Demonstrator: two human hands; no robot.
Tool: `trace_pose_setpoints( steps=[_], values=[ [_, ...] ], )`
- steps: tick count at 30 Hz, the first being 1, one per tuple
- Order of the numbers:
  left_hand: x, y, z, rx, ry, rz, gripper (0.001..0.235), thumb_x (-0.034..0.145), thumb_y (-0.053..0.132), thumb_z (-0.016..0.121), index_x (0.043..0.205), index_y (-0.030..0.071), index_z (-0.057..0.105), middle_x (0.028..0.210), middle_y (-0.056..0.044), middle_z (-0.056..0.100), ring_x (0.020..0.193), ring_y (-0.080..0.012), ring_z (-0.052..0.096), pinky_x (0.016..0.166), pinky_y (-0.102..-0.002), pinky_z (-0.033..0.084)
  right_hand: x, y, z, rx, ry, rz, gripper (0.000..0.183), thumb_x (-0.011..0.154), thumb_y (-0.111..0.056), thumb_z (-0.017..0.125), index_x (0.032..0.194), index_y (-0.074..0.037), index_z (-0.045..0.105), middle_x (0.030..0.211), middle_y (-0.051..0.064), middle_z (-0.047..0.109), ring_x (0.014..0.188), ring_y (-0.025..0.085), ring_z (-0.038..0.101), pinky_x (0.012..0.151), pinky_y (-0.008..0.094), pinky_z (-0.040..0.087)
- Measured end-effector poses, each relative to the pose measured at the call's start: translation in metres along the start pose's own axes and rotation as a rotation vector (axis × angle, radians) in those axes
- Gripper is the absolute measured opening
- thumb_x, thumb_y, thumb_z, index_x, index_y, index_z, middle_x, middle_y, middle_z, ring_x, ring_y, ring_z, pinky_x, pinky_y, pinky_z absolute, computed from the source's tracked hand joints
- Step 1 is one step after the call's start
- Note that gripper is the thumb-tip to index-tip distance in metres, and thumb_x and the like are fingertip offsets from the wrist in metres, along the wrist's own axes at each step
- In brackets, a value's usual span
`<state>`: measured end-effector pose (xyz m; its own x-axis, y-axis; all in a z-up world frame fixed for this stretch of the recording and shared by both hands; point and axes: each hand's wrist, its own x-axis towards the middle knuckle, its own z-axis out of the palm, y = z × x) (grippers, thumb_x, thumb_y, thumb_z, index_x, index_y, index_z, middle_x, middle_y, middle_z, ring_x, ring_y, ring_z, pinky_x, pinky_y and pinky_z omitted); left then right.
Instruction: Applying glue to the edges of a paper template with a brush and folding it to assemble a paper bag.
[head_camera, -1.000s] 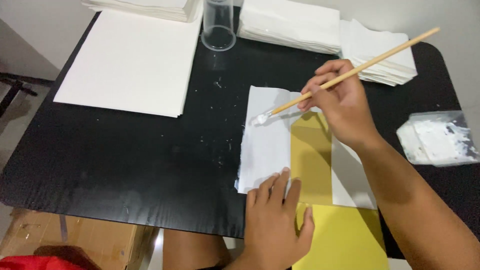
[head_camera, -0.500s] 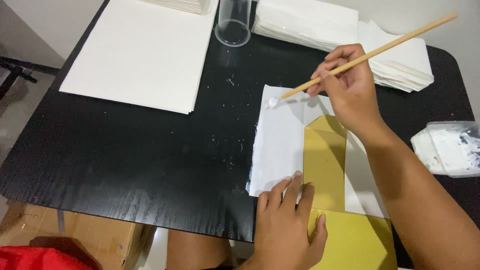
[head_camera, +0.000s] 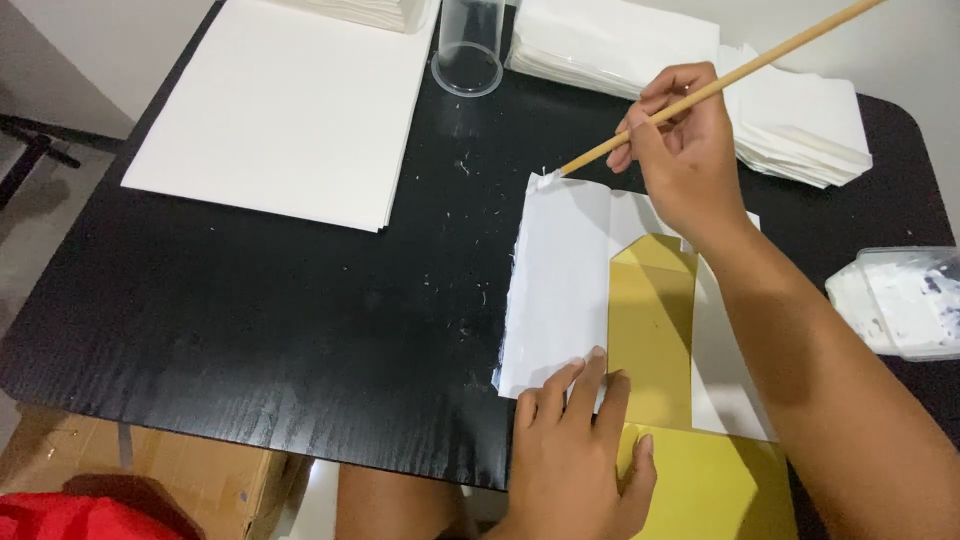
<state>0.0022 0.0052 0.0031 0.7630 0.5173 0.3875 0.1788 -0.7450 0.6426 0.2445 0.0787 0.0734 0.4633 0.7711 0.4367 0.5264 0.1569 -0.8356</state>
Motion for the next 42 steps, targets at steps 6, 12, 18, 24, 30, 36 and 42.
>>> trace_pose_setpoints(
  steps=[6,12,18,24,30,36,42],
  values=[
    [-0.001,0.001,0.000,0.006,0.046,0.000,0.053,0.083,0.034,0.064,0.126,0.003,0.063,0.141,-0.020,0.059,0.122,-0.0369,0.053,0.086,-0.053,0.040,-0.005,-0.005,0.002,0.050,-0.143,0.036,0.015,0.108,0.004,0.047,0.114,-0.006,0.038,0.083,0.014,0.055,0.062,0.020,0.061,0.065,0.028,0.057],
    [-0.001,0.000,0.001,0.000,0.033,0.007,0.052,0.085,0.034,0.063,0.126,0.002,0.063,0.141,-0.021,0.058,0.124,-0.0380,0.053,0.086,-0.053,0.039,0.009,0.009,0.003,0.002,-0.071,0.022,0.013,0.111,0.000,0.052,0.113,-0.008,0.042,0.090,0.011,0.054,0.069,0.017,0.065,0.071,0.025,0.062],
    [0.000,-0.001,0.001,0.002,0.012,0.009,0.053,0.084,0.035,0.063,0.126,0.003,0.062,0.142,-0.021,0.057,0.124,-0.0384,0.052,0.085,-0.054,0.039,0.010,0.005,-0.002,-0.003,-0.019,-0.028,0.014,0.112,0.001,0.051,0.114,-0.008,0.041,0.089,0.012,0.053,0.067,0.019,0.063,0.069,0.027,0.060],
    [-0.001,-0.001,0.001,-0.009,-0.007,-0.009,0.053,0.086,0.036,0.060,0.127,0.004,0.062,0.143,-0.021,0.057,0.126,-0.0374,0.051,0.086,-0.054,0.039,0.002,-0.002,0.003,0.037,-0.077,0.081,0.014,0.107,0.003,0.047,0.114,-0.008,0.041,0.084,0.011,0.055,0.061,0.019,0.060,0.063,0.027,0.057],
    [-0.001,0.000,0.001,-0.003,-0.001,-0.011,0.053,0.085,0.037,0.059,0.127,0.004,0.062,0.142,-0.020,0.057,0.125,-0.0375,0.052,0.086,-0.054,0.039,0.018,0.016,0.004,-0.039,-0.016,-0.047,0.012,0.112,0.000,0.050,0.114,-0.008,0.041,0.092,0.012,0.055,0.070,0.018,0.065,0.071,0.026,0.062],
    [-0.001,0.000,-0.001,0.002,0.016,0.005,0.053,0.084,0.035,0.060,0.126,0.003,0.063,0.141,-0.021,0.058,0.124,-0.0381,0.052,0.084,-0.053,0.039,0.007,0.002,-0.002,0.052,0.008,0.043,0.017,0.105,0.005,0.045,0.113,-0.009,0.039,0.087,0.013,0.053,0.062,0.022,0.062,0.062,0.028,0.056],
    [-0.001,0.000,-0.001,0.003,-0.002,0.002,0.054,0.085,0.036,0.061,0.128,0.003,0.064,0.142,-0.020,0.058,0.123,-0.0371,0.052,0.087,-0.054,0.039,-0.001,0.010,0.001,0.047,-0.068,0.058,0.014,0.109,0.003,0.051,0.113,-0.007,0.042,0.085,0.013,0.055,0.065,0.019,0.064,0.064,0.026,0.060]
  ],
)
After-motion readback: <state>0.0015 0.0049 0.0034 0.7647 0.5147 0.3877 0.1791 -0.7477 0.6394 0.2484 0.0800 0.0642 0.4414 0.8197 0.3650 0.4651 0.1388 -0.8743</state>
